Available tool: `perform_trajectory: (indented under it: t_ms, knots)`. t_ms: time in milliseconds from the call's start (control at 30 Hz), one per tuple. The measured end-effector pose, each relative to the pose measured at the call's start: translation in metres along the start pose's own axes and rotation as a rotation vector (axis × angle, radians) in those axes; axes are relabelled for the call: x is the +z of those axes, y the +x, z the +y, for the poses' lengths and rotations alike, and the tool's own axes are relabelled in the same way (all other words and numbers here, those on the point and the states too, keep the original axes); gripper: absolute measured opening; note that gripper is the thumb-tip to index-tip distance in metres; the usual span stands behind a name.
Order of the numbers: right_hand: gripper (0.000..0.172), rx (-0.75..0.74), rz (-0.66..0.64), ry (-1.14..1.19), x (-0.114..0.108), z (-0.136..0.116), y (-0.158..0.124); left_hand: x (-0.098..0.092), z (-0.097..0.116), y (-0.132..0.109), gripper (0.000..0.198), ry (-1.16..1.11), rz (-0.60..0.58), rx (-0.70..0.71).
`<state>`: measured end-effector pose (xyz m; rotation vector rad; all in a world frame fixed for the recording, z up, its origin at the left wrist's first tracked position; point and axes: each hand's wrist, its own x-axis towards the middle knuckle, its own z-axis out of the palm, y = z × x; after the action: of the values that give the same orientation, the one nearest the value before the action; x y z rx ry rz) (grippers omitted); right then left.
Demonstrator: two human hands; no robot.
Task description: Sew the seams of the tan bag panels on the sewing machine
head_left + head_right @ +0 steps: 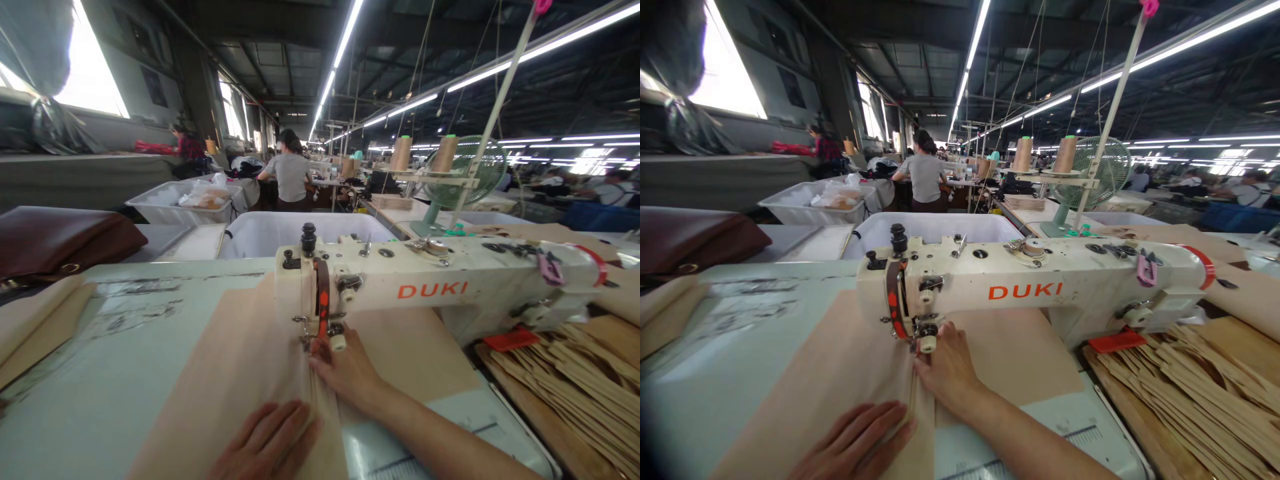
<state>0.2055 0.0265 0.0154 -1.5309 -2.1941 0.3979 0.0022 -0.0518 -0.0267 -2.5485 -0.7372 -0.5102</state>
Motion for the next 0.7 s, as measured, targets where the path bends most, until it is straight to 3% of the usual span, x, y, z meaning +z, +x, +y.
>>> perform_trajectory:
  t_ms: [367,567,700]
  knots:
    - [0.013,0.046,0.028,-0.084,0.01,-0.001,0.009,-0.006,0.007,-0.004,0.071,-0.263,-0.264,-0.131]
    - [0.017,-0.013,0.069,-0.126,0.022,0.004,0.004,-0.019,0.007,0.0,0.072,-0.405,-0.237,-0.199]
    - [0.018,-0.014,0.091,-0.131,0.03,0.008,0.016,-0.029,0.009,0.004,0.089,-0.431,-0.196,-0.189]
